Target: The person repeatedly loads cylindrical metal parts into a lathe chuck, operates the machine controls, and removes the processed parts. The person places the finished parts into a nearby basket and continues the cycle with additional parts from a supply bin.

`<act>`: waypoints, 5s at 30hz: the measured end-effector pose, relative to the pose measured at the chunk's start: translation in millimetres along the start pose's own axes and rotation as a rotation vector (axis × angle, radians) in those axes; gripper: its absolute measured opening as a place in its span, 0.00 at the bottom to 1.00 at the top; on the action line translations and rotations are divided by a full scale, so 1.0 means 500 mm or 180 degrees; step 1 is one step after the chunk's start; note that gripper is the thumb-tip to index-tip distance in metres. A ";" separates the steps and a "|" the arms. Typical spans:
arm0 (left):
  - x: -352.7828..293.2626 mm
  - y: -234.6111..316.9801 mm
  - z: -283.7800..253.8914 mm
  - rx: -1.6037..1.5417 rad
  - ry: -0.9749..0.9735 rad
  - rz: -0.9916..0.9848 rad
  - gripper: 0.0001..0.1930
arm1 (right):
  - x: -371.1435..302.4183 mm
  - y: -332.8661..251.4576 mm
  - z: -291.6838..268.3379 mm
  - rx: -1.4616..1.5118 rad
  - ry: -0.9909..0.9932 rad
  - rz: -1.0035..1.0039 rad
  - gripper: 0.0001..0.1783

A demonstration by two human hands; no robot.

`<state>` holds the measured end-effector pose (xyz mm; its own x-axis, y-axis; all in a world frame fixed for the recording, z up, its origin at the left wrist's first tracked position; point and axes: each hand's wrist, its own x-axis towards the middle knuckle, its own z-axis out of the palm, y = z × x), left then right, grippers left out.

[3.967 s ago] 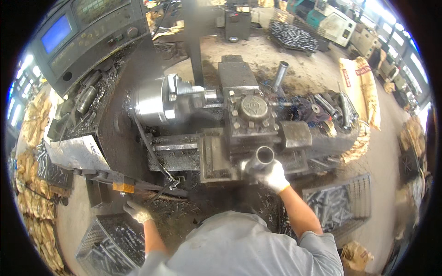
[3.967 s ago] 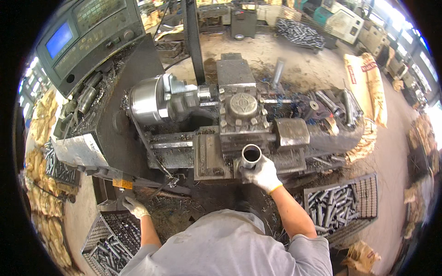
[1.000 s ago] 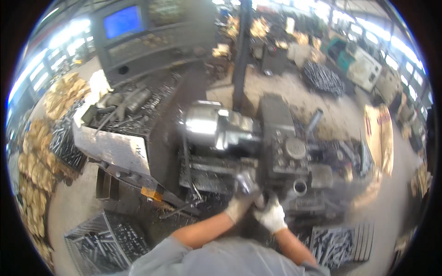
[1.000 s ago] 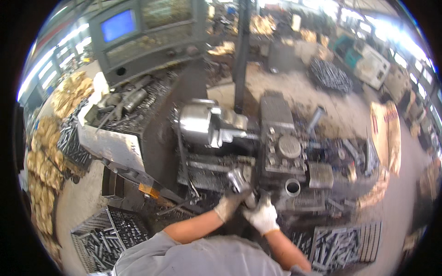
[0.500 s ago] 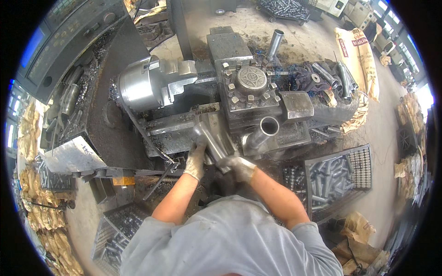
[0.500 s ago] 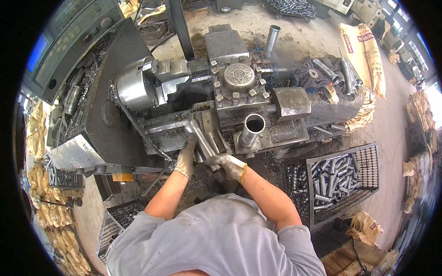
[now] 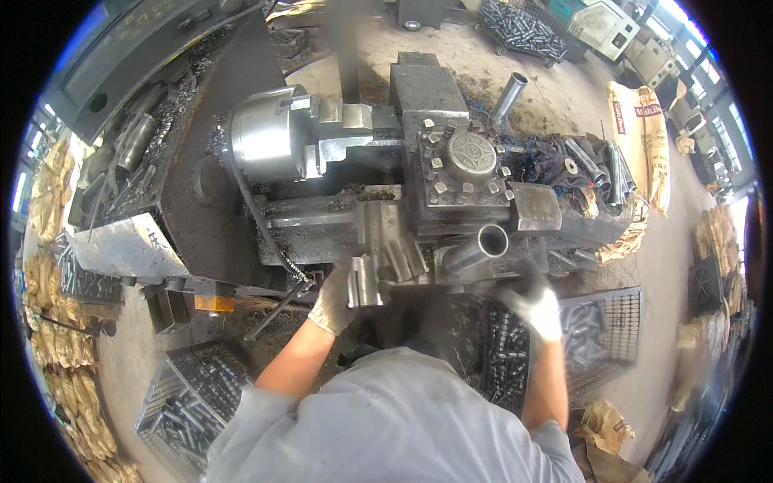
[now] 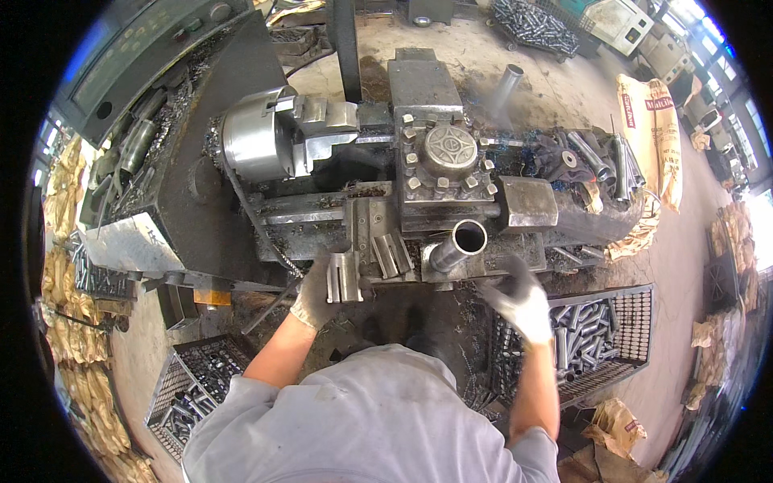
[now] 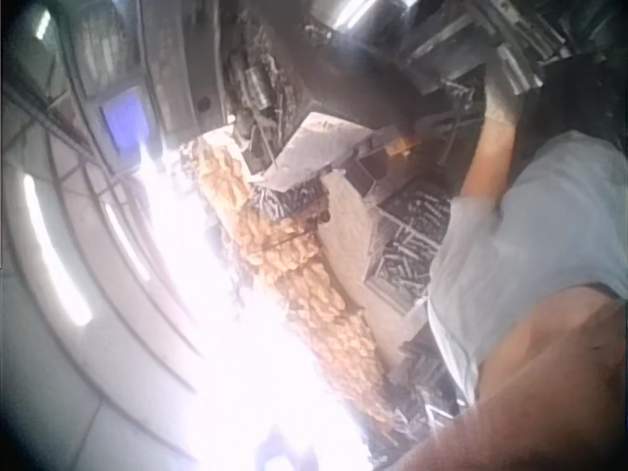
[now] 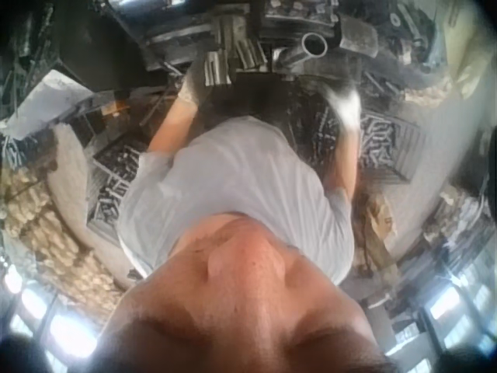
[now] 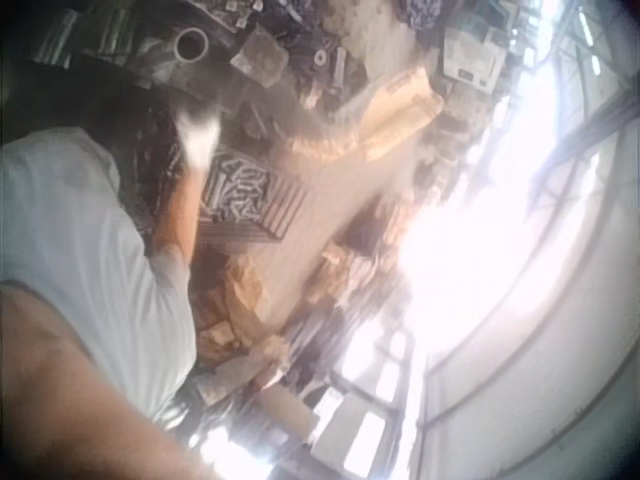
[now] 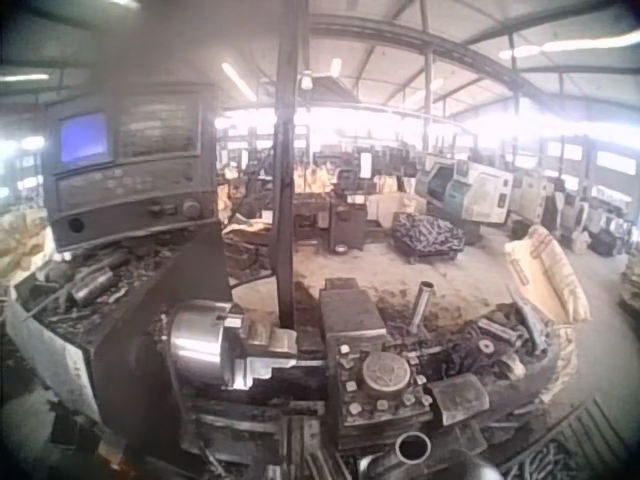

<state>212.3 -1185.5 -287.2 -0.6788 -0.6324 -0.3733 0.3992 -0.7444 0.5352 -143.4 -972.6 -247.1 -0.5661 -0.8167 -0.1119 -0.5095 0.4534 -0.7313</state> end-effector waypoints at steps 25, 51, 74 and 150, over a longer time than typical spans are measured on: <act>0.118 0.274 0.182 0.0600 -0.0829 0.1917 0.36 | 0.191 -0.565 0.257 0.1966 -0.1562 -0.0679 0.34; -0.298 0.064 -0.484 -0.1484 0.3390 0.2675 0.26 | 0.773 -0.547 0.274 -0.2253 -0.2662 -0.2107 0.28; -0.140 0.439 0.038 0.5810 0.3793 0.4899 0.22 | 0.078 -0.366 0.101 0.0807 -0.0345 -0.1685 0.18; -1.207 -1.500 0.387 -0.2060 1.1474 -0.2399 0.06 | -2.407 0.031 0.160 -0.4088 -0.8607 -0.8469 0.12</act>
<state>203.5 -204.1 -316.7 0.0740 0.7606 0.6450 0.7904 -0.4391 0.4271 582.1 -11.2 -177.5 -0.2721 0.8408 -0.4680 0.6690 -0.1843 -0.7201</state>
